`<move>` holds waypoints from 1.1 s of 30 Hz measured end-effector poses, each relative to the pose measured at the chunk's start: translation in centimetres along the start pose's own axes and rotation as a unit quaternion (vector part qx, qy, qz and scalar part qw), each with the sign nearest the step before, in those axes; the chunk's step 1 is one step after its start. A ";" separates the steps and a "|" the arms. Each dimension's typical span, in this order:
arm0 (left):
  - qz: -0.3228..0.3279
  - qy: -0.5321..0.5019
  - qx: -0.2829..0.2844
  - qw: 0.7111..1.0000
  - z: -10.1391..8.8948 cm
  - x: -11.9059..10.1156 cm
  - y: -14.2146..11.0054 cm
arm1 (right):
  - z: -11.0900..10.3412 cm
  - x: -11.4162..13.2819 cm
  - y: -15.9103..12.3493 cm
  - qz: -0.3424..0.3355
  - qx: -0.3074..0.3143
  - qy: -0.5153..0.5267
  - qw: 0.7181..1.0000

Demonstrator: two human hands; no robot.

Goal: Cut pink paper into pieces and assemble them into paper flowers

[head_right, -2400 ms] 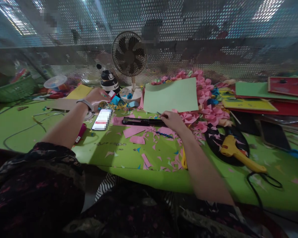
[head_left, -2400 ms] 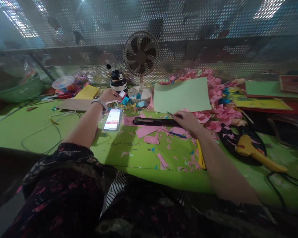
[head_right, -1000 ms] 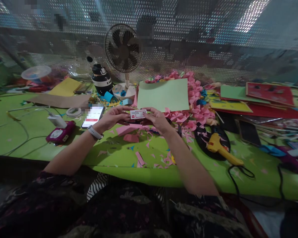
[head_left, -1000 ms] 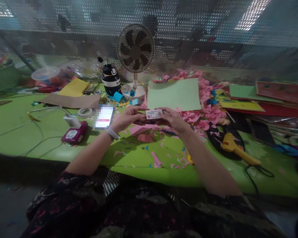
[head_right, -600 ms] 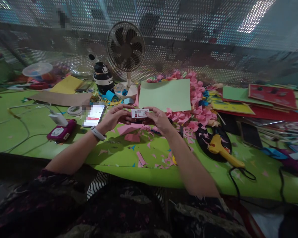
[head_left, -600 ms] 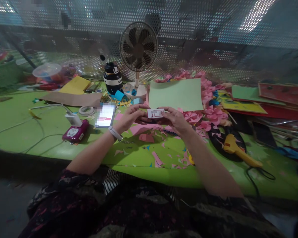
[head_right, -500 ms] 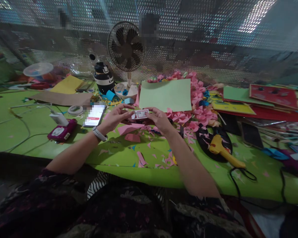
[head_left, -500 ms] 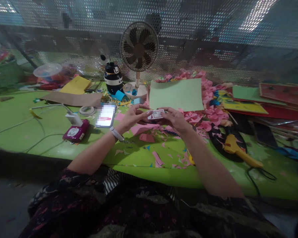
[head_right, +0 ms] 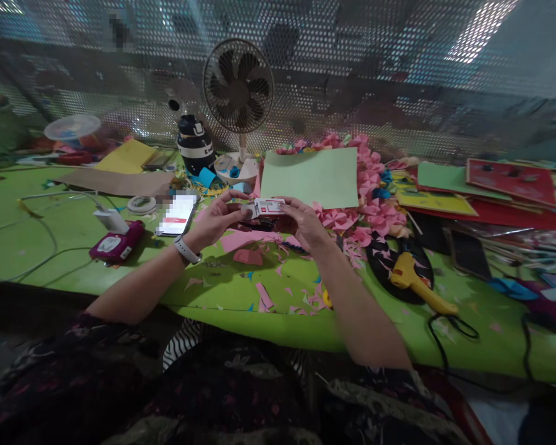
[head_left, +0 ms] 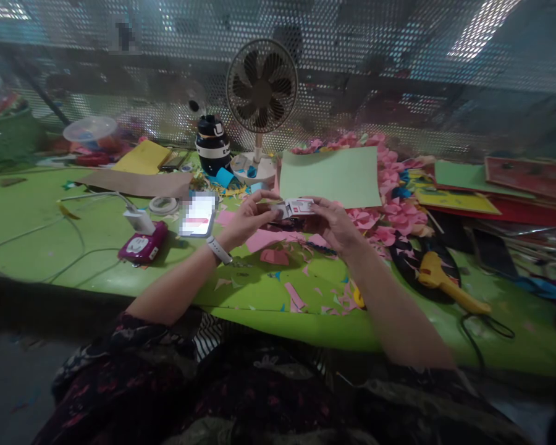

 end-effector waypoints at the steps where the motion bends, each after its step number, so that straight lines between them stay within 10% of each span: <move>1: 0.000 -0.005 0.000 1.000 0.0 0.1 0.0 | 0.0 0.0 0.0 0.001 -0.001 0.002 1.000; 6: -0.056 -0.055 -0.022 0.997 0.3 1.7 0.3 | 0.8 1.6 -1.2 -0.091 -0.064 -0.081 0.990; 12: -0.154 -0.101 -0.004 0.983 1.7 3.7 0.1 | 2.7 3.9 -4.3 -0.267 -0.099 -0.305 0.909; 25: -0.118 -0.058 -0.010 0.991 2.1 2.5 -0.4 | 1.3 2.5 -2.1 -0.166 -0.136 -0.161 0.963; 33: 0.058 0.136 -0.053 0.988 1.8 1.7 -0.5 | 1.7 2.2 -2.2 -0.145 -0.114 -0.150 0.971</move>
Point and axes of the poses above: each hand's wrist, its own y-axis towards the middle knuckle, its own z-axis out of the palm, x = y × z, the point moved 4 cm from there along y, towards the middle knuckle, and after that the axes turned 5 degrees about -z, right-handed, at the moved point
